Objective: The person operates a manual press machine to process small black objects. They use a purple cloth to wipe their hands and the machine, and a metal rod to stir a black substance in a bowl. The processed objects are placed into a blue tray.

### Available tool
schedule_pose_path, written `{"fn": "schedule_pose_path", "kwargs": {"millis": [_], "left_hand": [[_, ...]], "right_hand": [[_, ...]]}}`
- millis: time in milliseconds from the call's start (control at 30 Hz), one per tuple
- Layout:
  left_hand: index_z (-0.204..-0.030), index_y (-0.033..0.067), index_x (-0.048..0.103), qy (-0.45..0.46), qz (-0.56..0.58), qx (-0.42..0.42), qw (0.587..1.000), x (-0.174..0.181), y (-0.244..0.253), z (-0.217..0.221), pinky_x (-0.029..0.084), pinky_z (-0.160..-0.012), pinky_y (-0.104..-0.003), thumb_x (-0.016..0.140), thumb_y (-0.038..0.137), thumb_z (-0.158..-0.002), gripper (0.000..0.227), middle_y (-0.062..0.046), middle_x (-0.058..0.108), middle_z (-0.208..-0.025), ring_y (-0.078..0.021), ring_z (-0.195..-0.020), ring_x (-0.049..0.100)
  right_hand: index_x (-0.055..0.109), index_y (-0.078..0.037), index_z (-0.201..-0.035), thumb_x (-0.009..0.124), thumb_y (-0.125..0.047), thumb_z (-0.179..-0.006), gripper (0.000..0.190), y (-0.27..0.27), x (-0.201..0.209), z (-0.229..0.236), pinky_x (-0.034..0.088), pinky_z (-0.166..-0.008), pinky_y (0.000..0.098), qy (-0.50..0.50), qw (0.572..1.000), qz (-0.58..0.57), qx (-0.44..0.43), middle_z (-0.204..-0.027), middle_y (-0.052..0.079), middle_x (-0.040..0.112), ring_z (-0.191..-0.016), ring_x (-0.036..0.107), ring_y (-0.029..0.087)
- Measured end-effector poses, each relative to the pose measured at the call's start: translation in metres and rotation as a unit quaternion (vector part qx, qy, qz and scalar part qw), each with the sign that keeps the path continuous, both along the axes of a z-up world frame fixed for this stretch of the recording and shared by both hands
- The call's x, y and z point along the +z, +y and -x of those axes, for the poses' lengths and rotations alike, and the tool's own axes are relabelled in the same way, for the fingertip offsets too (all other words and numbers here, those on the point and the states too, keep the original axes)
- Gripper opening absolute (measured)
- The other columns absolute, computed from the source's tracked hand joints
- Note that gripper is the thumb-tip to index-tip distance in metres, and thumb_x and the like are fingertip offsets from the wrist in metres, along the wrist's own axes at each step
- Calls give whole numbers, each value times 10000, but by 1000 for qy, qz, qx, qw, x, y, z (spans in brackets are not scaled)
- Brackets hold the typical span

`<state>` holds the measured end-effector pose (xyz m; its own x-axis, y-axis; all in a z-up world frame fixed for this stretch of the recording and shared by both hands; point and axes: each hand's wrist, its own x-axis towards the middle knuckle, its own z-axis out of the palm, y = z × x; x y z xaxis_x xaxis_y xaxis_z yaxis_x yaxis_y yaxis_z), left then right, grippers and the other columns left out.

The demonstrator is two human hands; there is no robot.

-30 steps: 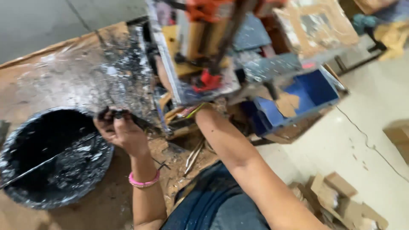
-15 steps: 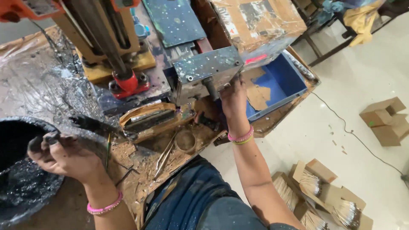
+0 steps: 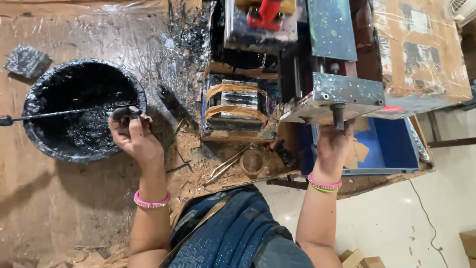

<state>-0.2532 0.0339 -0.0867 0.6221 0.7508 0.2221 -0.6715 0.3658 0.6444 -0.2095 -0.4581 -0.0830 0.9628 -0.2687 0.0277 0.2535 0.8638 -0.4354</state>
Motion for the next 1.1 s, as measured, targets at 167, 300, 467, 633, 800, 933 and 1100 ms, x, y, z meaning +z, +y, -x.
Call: {"fn": "schedule_pose_path", "kwargs": {"millis": [167,300,467,633,800,933,1100], "left_hand": [[-1218,36,598,-20,-23,-4,1000,-2,8,5,580,-756,-328,579,-52,-1032,206,-72,654,-1111,-169,-925,635],[-1206,44,592,-16,-10,16,1000,-10,17,12,594,-788,-353,585,-53,-1026,205,-63,652,-1083,-176,-906,645],[-1197,39,601,-4,3,33,999,-9,20,11,587,-785,-327,598,-57,-1006,214,-51,654,-1091,-159,-906,636],[-1191,45,602,-14,-10,29,999,-9,20,10,585,-793,-329,607,-45,-1028,187,-60,659,-1095,-168,-907,639],[-1200,44,603,-21,-4,22,1000,-8,18,9,589,-813,-333,616,-42,-1034,187,-58,654,-1104,-164,-924,635],[-1188,51,603,-10,3,23,1000,-8,19,8,587,-787,-320,620,-29,-1016,191,-54,658,-1084,-166,-908,650],[-1183,52,607,-9,-17,20,1000,-3,19,6,588,-780,-329,617,-12,-1030,166,-54,657,-1072,-174,-907,657]], "right_hand": [[626,-90,-1375,613,-278,-1022,400,13,11,10,484,-1199,501,-30,999,-24,-7,-1425,93,652,-1346,619,284],[630,-87,-1392,622,-298,-1054,398,1,-6,11,502,-1182,505,-38,999,5,-9,-1423,101,656,-1353,616,295],[646,-98,-1375,624,-303,-1053,383,3,-5,9,515,-1151,522,-20,1000,-7,-23,-1413,100,665,-1339,613,310],[650,-104,-1370,658,-283,-1028,386,12,8,15,497,-1157,519,-22,1000,1,-18,-1416,84,667,-1356,609,298],[654,-109,-1359,700,-296,-983,423,12,11,14,484,-1185,532,-25,999,27,-14,-1405,82,669,-1346,607,285],[649,-93,-1365,681,-289,-1018,399,25,25,18,495,-1174,500,-13,1000,2,-21,-1414,90,670,-1350,607,285],[649,-63,-1378,672,-288,-1059,391,15,12,15,522,-1146,466,-4,1000,-13,-19,-1398,104,675,-1314,620,280]]}}
